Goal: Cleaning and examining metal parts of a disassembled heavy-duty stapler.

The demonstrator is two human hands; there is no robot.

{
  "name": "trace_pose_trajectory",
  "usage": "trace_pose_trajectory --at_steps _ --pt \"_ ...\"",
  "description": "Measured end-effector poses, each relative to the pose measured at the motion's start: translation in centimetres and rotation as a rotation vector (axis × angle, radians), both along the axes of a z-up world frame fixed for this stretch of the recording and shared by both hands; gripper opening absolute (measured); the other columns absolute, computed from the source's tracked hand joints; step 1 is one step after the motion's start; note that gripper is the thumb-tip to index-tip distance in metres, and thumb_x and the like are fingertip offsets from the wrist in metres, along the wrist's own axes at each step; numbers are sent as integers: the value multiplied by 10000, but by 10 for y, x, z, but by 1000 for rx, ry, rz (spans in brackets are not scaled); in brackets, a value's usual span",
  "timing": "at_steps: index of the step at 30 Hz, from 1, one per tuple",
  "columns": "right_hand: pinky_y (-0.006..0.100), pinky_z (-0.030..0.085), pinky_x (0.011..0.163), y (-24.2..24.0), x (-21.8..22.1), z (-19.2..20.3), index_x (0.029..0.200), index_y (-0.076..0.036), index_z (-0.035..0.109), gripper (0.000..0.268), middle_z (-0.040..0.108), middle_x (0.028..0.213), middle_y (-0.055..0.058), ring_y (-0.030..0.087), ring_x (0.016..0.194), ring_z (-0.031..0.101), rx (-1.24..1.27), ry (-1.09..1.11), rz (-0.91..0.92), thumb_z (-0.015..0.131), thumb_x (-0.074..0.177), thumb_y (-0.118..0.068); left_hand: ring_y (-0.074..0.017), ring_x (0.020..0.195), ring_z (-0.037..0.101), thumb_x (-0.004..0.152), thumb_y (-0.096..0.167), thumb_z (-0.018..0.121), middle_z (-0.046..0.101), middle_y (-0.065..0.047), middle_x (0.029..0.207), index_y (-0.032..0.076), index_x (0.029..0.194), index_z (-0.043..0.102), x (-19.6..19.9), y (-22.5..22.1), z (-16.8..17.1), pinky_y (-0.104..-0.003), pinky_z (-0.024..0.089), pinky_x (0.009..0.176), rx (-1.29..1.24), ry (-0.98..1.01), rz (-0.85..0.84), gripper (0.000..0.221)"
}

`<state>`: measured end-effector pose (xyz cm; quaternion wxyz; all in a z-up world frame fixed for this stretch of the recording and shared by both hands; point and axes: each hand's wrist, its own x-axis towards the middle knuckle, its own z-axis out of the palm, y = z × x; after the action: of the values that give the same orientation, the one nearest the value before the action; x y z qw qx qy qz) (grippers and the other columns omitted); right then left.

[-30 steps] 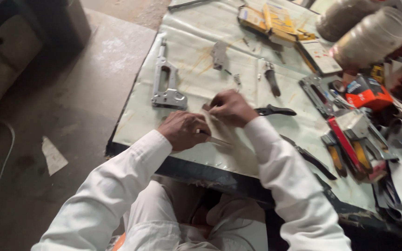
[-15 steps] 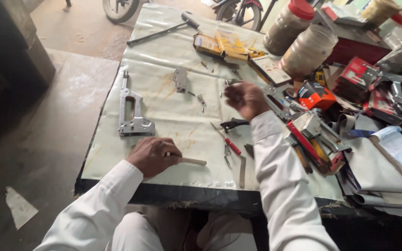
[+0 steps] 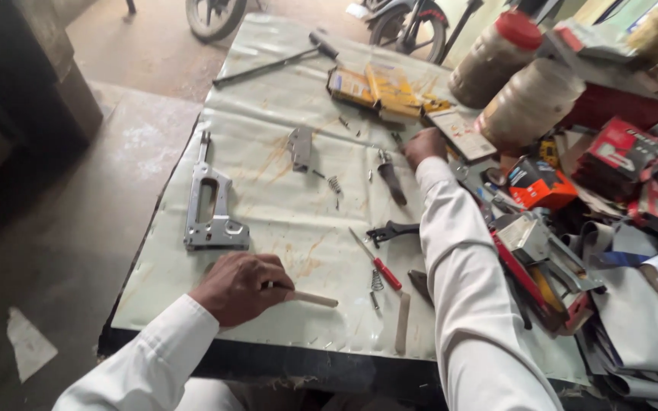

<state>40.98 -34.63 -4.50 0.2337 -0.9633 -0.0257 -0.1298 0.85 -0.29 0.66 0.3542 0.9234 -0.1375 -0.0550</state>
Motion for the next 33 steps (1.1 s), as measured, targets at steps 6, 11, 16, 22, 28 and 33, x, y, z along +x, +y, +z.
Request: trace_pose_trajectory --at_steps 6,11,16,22,28,33 --pt "339 416 587 -24 52 -42 856 -31 707 164 652 804 111 210 656 562 352 230 225 784 803 -165 -265 850 728 813 334 748 765 -2 943 173 878 827 3 3 -9 -407 543 757 -31 -58 9 190" --pt "279 329 431 21 -122 64 870 0 654 99 579 686 29 109 520 454 644 499 386 678 922 -81 -271 858 724 815 342 755 770 -16 945 185 877 831 -3 4 -15 -415 539 780 -33 -130 -16 185" --pt "282 309 399 61 -276 70 890 -12 754 141 623 648 29 109 461 444 459 893 413 767 822 -135 -260 881 731 800 331 770 789 -40 952 177 930 833 -11 13 -9 -392 550 823 -59 -37 -27 212" --pt "254 464 519 67 -318 72 921 24 735 236 657 708 62 112 623 577 101 575 690 825 845 -181 -244 909 739 804 285 746 792 -69 969 191 1025 821 -31 6 14 -375 558 855 39 195 64 252" --pt "305 613 600 54 -327 78 1019 -40 683 215 709 825 43 141 717 711 644 846 516 735 813 -69 -240 948 720 811 275 734 783 -50 998 185 1035 814 -33 3 19 -376 544 859 60 184 93 255" --pt "267 548 599 68 -335 69 1001 14 717 151 752 865 53 119 754 692 585 732 536 726 875 -68 -250 940 711 808 271 736 767 -60 993 188 1056 801 -30 3 20 -385 543 845 69 191 95 269"
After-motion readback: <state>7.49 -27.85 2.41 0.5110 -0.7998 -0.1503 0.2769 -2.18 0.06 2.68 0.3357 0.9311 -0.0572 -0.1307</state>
